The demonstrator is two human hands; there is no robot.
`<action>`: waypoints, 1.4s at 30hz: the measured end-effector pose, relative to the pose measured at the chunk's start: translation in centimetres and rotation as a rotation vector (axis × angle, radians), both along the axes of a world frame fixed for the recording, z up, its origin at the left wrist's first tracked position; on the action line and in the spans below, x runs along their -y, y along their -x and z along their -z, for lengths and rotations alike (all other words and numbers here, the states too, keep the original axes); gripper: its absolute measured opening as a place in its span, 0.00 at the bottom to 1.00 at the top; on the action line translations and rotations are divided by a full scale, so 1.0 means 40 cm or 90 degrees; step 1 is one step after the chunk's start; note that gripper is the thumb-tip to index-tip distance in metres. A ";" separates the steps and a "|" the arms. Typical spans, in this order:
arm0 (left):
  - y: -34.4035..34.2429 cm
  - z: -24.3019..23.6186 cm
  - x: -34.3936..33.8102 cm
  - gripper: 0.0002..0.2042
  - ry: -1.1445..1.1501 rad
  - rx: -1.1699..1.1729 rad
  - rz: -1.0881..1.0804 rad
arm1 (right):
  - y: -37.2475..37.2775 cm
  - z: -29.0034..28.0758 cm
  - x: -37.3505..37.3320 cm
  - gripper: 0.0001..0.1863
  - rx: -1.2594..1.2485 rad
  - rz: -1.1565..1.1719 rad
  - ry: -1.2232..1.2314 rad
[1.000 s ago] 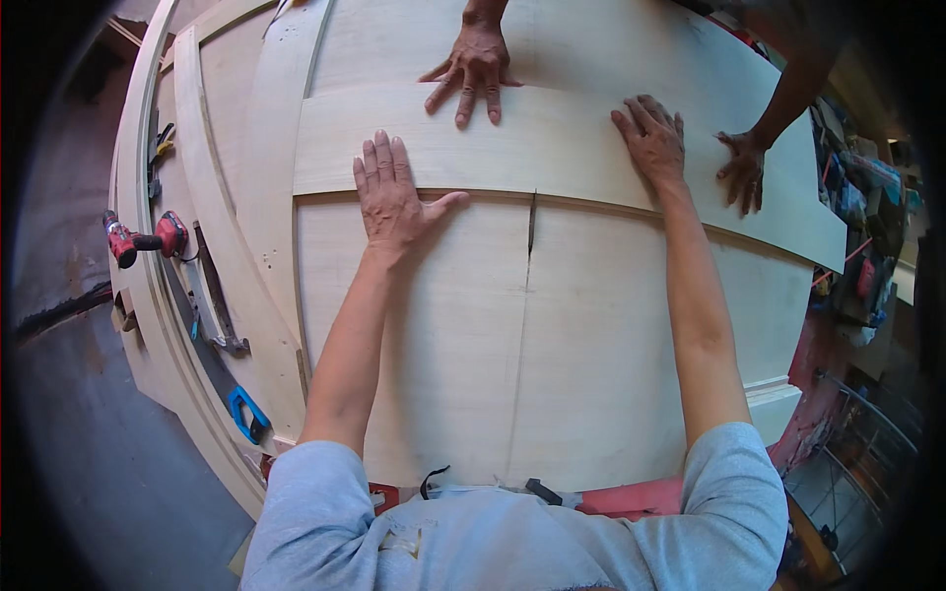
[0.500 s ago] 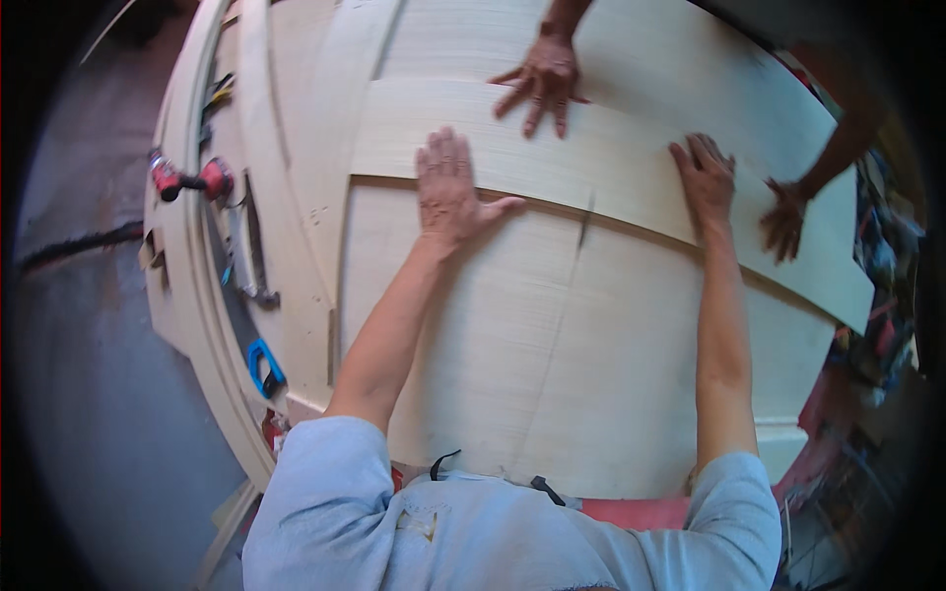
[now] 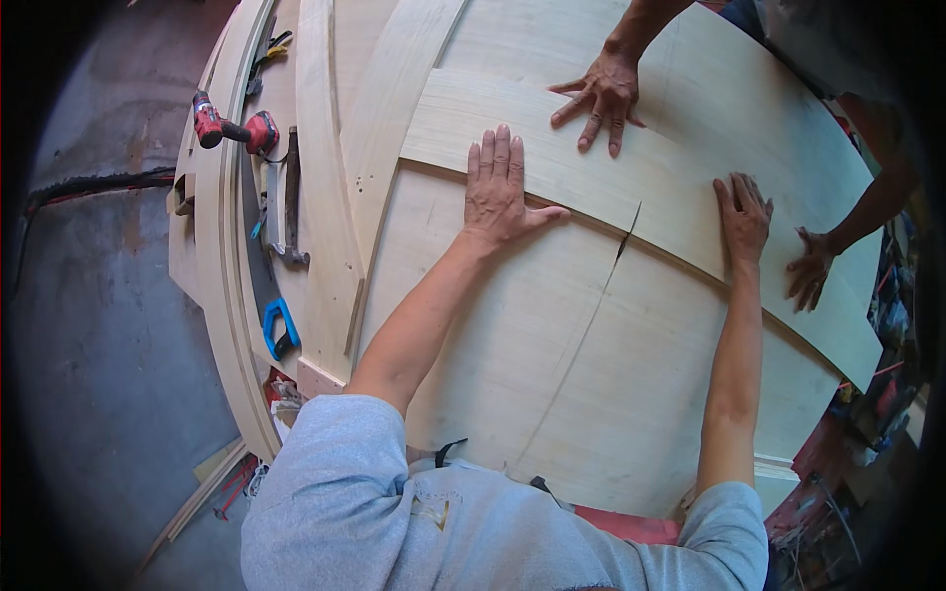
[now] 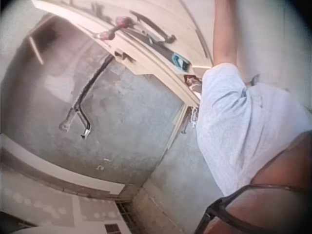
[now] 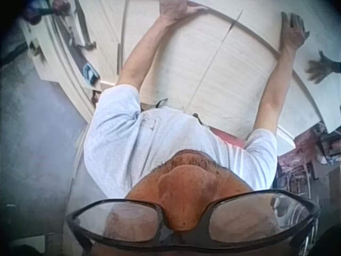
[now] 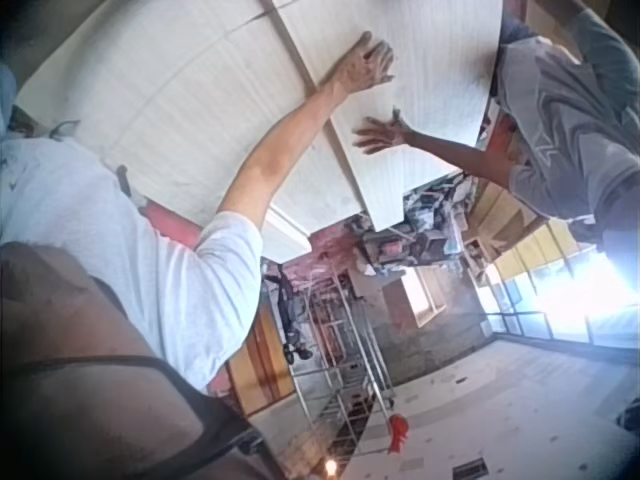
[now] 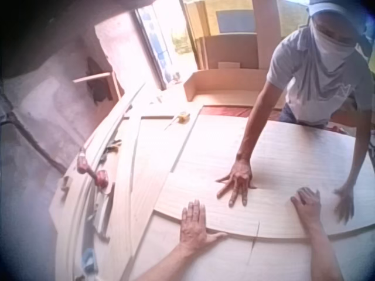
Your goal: The person arranges wooden boards on a table, lining them up and moving them into position alongside other people.
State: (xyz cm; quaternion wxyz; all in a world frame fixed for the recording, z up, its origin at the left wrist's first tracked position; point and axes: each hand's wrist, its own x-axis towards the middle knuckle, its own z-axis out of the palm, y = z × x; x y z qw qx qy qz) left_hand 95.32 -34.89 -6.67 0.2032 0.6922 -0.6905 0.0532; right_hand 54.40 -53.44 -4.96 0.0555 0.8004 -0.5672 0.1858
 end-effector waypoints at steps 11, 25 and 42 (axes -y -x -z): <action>0.013 -0.001 -0.031 0.69 -0.027 0.002 -0.013 | -0.001 -0.009 -0.045 0.25 -0.008 0.000 0.021; 0.035 -0.026 -0.094 0.67 -0.035 -0.004 -0.010 | 0.006 -0.012 -0.086 0.27 0.014 0.001 0.001; 0.054 -0.045 -0.157 0.66 -0.061 0.013 -0.023 | 0.016 -0.035 -0.118 0.26 -0.005 -0.036 -0.014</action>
